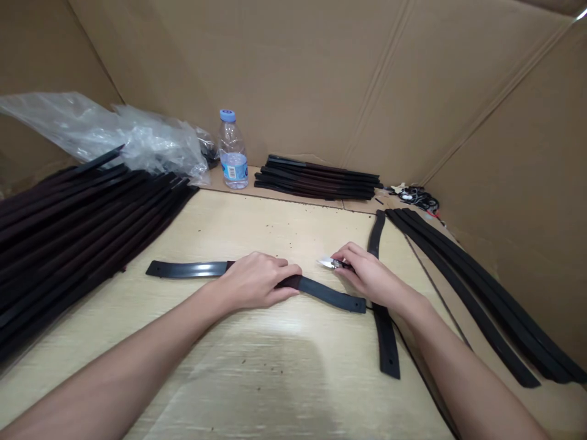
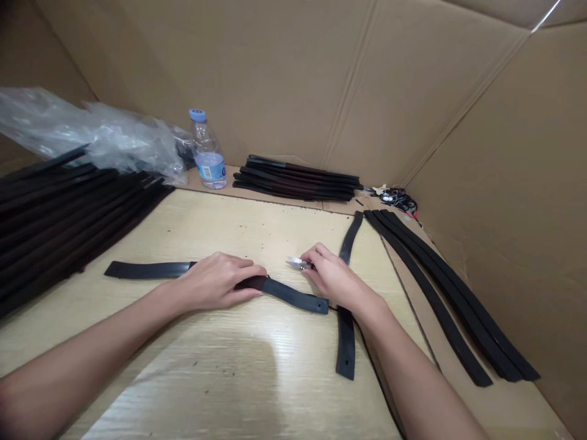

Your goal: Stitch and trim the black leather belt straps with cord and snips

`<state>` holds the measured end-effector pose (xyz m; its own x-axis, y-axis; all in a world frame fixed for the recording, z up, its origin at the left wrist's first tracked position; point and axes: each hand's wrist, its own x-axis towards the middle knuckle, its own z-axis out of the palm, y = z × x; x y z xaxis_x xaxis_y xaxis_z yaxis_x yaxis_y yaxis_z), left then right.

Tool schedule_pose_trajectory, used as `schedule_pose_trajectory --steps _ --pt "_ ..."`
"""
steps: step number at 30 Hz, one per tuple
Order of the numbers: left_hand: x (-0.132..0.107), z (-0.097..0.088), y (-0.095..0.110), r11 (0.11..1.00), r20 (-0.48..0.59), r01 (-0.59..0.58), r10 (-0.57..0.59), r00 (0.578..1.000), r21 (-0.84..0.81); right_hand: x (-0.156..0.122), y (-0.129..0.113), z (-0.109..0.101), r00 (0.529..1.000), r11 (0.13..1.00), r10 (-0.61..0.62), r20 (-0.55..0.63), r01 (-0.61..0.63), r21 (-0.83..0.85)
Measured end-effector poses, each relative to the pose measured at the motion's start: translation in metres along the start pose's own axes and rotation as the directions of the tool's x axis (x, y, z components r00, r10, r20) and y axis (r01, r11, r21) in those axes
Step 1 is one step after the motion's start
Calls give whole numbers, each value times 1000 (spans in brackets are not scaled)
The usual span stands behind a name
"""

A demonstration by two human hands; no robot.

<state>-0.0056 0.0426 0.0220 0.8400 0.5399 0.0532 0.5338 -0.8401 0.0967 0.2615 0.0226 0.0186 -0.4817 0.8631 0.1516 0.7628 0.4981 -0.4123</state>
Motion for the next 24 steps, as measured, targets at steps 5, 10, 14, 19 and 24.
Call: schedule_pose_trajectory --steps 5,10,14,19,24 --pt "-1 -5 -1 997 -2 83 -83 997 6 -1 -17 -1 987 995 -90 -133 95 30" --pt "-3 -6 -5 987 -30 159 -158 987 17 -4 -44 12 954 984 -160 -255 176 41" --pt "-4 -4 -5 983 -55 181 -180 982 11 -6 -50 27 946 987 -146 -290 159 21" --pt "-3 -2 -4 983 -57 184 -183 981 11 -4 -50 34 953 992 -124 -275 129 1" --pt "-2 0 -4 983 -65 179 -176 982 42 -2 -49 35 955 993 -106 -279 117 20"
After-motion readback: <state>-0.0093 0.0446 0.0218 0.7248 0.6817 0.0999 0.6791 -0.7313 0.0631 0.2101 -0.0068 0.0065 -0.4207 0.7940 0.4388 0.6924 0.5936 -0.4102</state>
